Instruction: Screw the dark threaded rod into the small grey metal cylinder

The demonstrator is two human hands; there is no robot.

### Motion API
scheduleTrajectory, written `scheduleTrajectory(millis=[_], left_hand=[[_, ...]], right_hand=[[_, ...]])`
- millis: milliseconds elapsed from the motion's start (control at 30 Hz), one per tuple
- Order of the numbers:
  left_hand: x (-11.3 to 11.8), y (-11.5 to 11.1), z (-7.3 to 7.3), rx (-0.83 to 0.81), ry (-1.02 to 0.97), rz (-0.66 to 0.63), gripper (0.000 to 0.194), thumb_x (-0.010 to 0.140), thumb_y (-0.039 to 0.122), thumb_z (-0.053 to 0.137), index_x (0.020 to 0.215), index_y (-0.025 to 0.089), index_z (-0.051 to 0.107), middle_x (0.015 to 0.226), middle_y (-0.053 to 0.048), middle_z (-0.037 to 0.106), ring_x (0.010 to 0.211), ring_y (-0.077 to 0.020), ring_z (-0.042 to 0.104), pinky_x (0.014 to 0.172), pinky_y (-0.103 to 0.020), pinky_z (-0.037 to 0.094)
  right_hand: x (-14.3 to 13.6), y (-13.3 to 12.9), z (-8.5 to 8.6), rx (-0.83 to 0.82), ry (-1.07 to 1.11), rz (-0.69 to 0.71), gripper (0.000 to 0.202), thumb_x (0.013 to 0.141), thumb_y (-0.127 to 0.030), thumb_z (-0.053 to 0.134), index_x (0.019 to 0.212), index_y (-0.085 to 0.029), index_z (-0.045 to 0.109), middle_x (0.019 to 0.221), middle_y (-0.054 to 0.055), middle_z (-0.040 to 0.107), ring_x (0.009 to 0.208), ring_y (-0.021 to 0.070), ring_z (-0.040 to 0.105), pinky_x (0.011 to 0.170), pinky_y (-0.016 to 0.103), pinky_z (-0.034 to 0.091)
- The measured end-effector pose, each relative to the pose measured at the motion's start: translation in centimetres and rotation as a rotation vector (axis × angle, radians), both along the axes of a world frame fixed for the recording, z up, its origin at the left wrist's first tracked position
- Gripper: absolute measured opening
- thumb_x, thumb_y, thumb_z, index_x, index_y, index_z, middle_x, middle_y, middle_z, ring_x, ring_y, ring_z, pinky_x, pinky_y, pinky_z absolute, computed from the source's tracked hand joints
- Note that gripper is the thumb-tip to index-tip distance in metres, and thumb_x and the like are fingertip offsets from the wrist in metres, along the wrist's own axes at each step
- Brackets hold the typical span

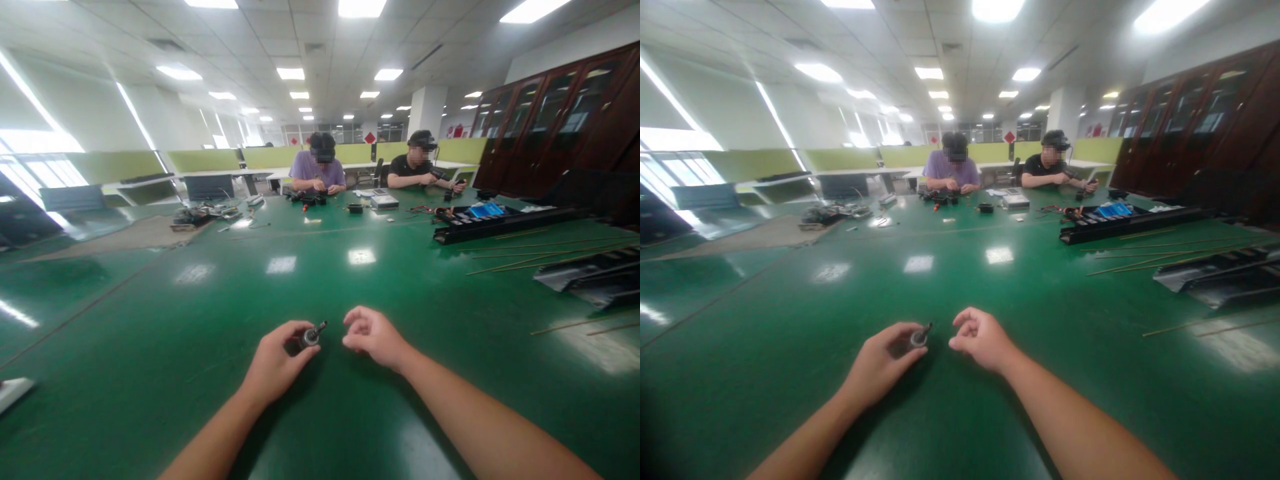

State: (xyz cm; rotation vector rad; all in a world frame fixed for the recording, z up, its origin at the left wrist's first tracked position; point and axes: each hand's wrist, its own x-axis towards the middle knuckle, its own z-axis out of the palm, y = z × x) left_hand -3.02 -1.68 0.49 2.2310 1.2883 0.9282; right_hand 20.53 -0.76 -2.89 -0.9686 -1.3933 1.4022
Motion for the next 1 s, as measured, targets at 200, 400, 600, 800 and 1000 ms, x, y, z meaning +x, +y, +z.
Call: scheduleTrajectory(millis=[200, 400, 600, 800, 1000], left_hand=[[-0.5, 0.5, 0.1, 0.112, 0.071, -0.148, 0.027, 0.086, 0.028, 0.067, 0.113, 0.022, 0.068, 0.105, -0.007, 0.07, 0.096, -0.02, 0.066, 0.088, -0.031, 0.053], [-0.1, -0.1, -0.6, 0.096, 0.074, -0.156, 0.034, 0.083, 0.024, 0.069, 0.116, 0.022, 0.065, 0.107, -0.006, 0.07, 0.097, -0.0206, 0.066, 0.088, -0.033, 0.052], [0.3, -1.0, -0.2, 0.065, 0.055, -0.191, 0.025, 0.081, 0.022, 0.069, 0.106, 0.021, 0.066, 0.099, -0.005, 0.071, 0.09, -0.0195, 0.067, 0.083, -0.031, 0.053], [0.6, -1.2, 0.5, 0.035, 0.015, -0.273, 0.023, 0.087, 0.027, 0.064, 0.108, 0.02, 0.067, 0.099, -0.008, 0.072, 0.088, -0.0194, 0.066, 0.081, -0.031, 0.052], [0.8, -1.4, 0.6, 0.027, 0.005, -0.284, 0.023, 0.086, 0.028, 0.065, 0.106, 0.019, 0.068, 0.095, -0.008, 0.072, 0.085, -0.0194, 0.066, 0.078, -0.031, 0.051]], right_hand=[[-1.1, -1.0, -0.5, 0.102, -0.214, -0.061, 0.059, 0.066, -0.006, 0.068, 0.12, -0.021, 0.051, 0.081, -0.003, 0.062, 0.06, 0.0093, 0.055, 0.058, 0.023, 0.044], [-1.1, -2.6, 0.3, 0.234, -0.41, -0.029, 0.046, 0.069, -0.008, 0.067, 0.112, -0.022, 0.059, 0.087, 0.0, 0.067, 0.069, 0.0125, 0.061, 0.067, 0.026, 0.048], [-1.1, -3.1, 0.9, 0.262, -0.428, -0.045, 0.046, 0.067, -0.007, 0.067, 0.11, -0.022, 0.061, 0.091, 0.002, 0.068, 0.074, 0.0158, 0.063, 0.071, 0.027, 0.05], [-1.2, -3.5, 1.1, 0.337, -0.467, -0.029, 0.033, 0.07, -0.011, 0.067, 0.101, -0.022, 0.066, 0.086, 0.002, 0.069, 0.074, 0.0175, 0.063, 0.071, 0.028, 0.049], [-1.3, -3.5, 1.1, 0.377, -0.471, -0.068, 0.026, 0.07, -0.011, 0.067, 0.094, -0.021, 0.07, 0.082, 0.002, 0.07, 0.071, 0.0169, 0.062, 0.066, 0.027, 0.047]])
